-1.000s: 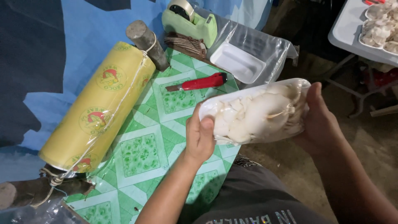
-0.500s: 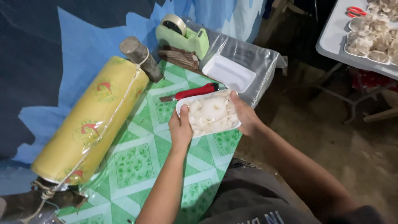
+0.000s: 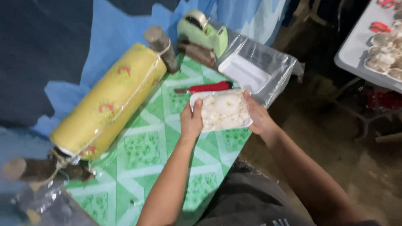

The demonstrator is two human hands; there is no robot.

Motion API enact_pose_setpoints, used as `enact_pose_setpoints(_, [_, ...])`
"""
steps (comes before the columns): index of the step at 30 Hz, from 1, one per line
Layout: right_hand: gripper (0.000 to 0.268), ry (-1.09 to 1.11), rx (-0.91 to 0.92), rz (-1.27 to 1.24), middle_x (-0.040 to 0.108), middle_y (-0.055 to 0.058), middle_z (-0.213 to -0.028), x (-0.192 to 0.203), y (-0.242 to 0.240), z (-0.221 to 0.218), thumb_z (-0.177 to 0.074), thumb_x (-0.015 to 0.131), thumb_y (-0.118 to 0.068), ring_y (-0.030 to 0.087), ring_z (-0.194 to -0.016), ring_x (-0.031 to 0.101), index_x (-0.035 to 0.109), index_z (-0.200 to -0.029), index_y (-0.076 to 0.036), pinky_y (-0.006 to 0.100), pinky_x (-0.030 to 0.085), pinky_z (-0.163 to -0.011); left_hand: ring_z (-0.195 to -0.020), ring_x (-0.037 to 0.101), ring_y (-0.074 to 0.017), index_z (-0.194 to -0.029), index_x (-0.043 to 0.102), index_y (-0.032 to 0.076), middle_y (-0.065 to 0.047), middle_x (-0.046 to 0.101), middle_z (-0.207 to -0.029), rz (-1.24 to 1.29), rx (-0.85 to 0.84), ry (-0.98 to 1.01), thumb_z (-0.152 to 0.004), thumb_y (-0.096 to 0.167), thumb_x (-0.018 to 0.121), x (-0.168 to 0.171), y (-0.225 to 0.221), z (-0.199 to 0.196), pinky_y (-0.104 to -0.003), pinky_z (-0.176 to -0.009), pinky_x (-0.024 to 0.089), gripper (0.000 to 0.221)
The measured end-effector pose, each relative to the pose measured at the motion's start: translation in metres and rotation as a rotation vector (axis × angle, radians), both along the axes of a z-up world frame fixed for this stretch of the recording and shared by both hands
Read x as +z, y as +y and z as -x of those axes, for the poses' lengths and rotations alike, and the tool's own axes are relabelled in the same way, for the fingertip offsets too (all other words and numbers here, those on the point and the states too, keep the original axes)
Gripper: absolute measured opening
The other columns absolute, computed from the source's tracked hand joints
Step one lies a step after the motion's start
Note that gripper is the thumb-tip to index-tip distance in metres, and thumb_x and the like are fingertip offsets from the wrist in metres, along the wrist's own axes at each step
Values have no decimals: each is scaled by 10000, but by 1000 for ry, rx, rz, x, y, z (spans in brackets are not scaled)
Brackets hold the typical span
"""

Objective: The person places mushrooms onto a plastic tray, wraps the tray with clear plastic film from a large roll, and moves the wrapped tray to a collection area.

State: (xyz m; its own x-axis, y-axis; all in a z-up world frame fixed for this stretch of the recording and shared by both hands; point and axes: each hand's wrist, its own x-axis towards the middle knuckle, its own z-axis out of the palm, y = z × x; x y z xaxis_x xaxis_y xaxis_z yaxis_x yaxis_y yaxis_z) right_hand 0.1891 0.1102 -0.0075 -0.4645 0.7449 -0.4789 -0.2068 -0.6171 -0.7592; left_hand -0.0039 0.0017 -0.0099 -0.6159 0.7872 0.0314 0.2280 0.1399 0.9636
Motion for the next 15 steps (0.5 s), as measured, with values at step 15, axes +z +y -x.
enact_pose_setpoints(15, [680, -63, -42, -44, 609, 234, -1399, 60, -33, 13, -1019, 520, -530, 338, -1306, 601, 547, -1395, 35, 501, 481, -1135, -1091, 687, -417, -1264, 680, 83, -248, 738, -1070, 24, 9, 24, -1018, 566, 496, 1, 0, -8, -521, -932, 539, 573])
